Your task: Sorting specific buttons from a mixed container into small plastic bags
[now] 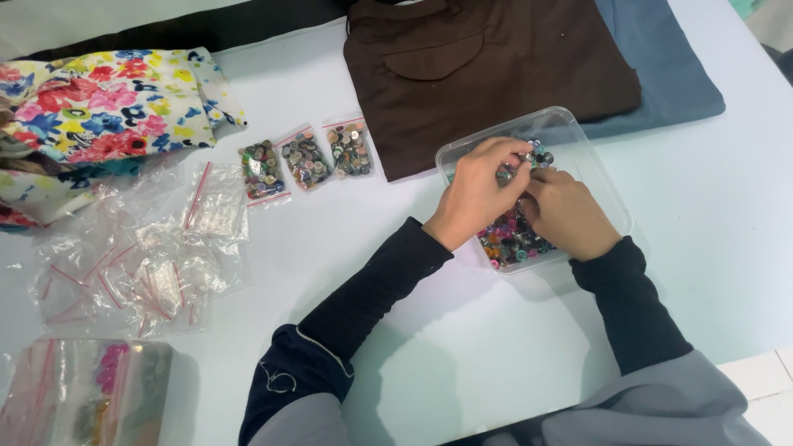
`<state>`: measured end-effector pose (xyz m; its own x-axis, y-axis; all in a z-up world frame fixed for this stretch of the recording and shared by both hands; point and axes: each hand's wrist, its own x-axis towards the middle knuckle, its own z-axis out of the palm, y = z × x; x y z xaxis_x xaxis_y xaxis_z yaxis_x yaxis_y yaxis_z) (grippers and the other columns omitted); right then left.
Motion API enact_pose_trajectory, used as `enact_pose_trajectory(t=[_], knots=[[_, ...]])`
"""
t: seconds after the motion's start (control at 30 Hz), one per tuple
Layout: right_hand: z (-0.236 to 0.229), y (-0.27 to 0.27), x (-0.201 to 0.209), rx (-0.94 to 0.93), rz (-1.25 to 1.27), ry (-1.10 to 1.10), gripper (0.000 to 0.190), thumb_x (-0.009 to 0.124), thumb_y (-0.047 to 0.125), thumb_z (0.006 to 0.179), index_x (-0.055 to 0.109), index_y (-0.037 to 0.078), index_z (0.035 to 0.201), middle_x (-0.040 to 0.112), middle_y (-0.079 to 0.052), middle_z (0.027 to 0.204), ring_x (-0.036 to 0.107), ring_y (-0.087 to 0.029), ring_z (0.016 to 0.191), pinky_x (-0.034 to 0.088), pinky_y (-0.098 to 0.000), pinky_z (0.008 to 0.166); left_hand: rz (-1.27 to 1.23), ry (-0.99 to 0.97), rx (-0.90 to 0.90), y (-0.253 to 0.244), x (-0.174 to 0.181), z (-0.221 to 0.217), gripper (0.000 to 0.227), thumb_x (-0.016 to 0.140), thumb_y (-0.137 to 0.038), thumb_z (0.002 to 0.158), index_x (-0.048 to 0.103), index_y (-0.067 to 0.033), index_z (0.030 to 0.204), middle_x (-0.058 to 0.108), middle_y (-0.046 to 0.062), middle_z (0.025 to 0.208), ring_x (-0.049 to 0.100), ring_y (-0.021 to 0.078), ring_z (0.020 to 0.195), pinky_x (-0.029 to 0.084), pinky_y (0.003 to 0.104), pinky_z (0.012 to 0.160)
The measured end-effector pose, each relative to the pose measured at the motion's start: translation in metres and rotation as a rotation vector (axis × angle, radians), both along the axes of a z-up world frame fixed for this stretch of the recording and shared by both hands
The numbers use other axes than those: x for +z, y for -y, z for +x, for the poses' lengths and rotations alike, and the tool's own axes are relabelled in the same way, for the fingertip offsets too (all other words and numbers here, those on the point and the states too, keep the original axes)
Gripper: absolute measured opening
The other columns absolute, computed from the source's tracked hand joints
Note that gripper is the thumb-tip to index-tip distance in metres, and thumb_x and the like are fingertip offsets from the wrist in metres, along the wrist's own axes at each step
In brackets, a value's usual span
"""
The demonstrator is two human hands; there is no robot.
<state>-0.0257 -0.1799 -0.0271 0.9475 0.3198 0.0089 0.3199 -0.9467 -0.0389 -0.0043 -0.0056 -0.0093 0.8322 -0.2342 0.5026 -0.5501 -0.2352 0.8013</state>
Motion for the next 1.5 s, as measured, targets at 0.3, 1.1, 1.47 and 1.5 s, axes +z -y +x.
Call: enact_pose_trajectory(t=[0.3, 1.1, 1.47, 1.5], knots=[[-0.002, -0.006, 0.007, -0.067, 0.069, -0.068, 0.025, 0.064, 0.025, 0.096, 0.075, 0.007, 0.11, 0.073, -0.018, 0.106, 0.072, -0.034, 0.099, 0.058, -0.0413, 0.084, -0.02, 0.11, -0.022, -0.002, 0.011, -0.006, 0.02, 0.064, -0.012, 0.098, 0.066, -0.0098, 0.118, 0.073, 0.013, 0.09, 0.075, 0.0284, 0.085, 0.063, 0.035, 0.072], [-0.012, -0.001, 0.022, -0.086, 0.594, 0.657, 0.021, 0.082, -0.001, 0.088, 0.068, 0.013, 0.096, 0.07, -0.003, 0.087, 0.07, -0.024, 0.088, 0.054, -0.0324, 0.073, -0.187, 0.408, 0.045, -0.071, 0.006, -0.013, 0.012, 0.067, -0.005, 0.093, 0.068, -0.0092, 0.105, 0.064, 0.003, 0.083, 0.066, 0.0208, 0.076, 0.056, 0.03, 0.068], [-0.101, -0.108, -0.009, 0.629, 0.762, 0.67, 0.015, 0.076, 0.009, 0.084, 0.074, 0.009, 0.099, 0.077, -0.012, 0.101, 0.072, -0.03, 0.082, 0.058, -0.0374, 0.066, 0.145, -0.009, 0.056, -0.182, -0.022, -0.071, 0.015, 0.066, -0.006, 0.098, 0.069, -0.0044, 0.112, 0.069, 0.014, 0.087, 0.069, 0.0259, 0.079, 0.057, 0.037, 0.073], [-0.116, -0.129, 0.005, 0.645, 0.876, 0.548, 0.017, 0.074, 0.009, 0.087, 0.077, 0.008, 0.104, 0.077, -0.012, 0.1, 0.073, -0.029, 0.081, 0.06, -0.034, 0.065, 0.18, -0.082, -0.004, -0.187, -0.022, -0.075, 0.015, 0.065, -0.01, 0.1, 0.069, -0.0023, 0.112, 0.069, 0.017, 0.087, 0.07, 0.0285, 0.081, 0.058, 0.04, 0.075]])
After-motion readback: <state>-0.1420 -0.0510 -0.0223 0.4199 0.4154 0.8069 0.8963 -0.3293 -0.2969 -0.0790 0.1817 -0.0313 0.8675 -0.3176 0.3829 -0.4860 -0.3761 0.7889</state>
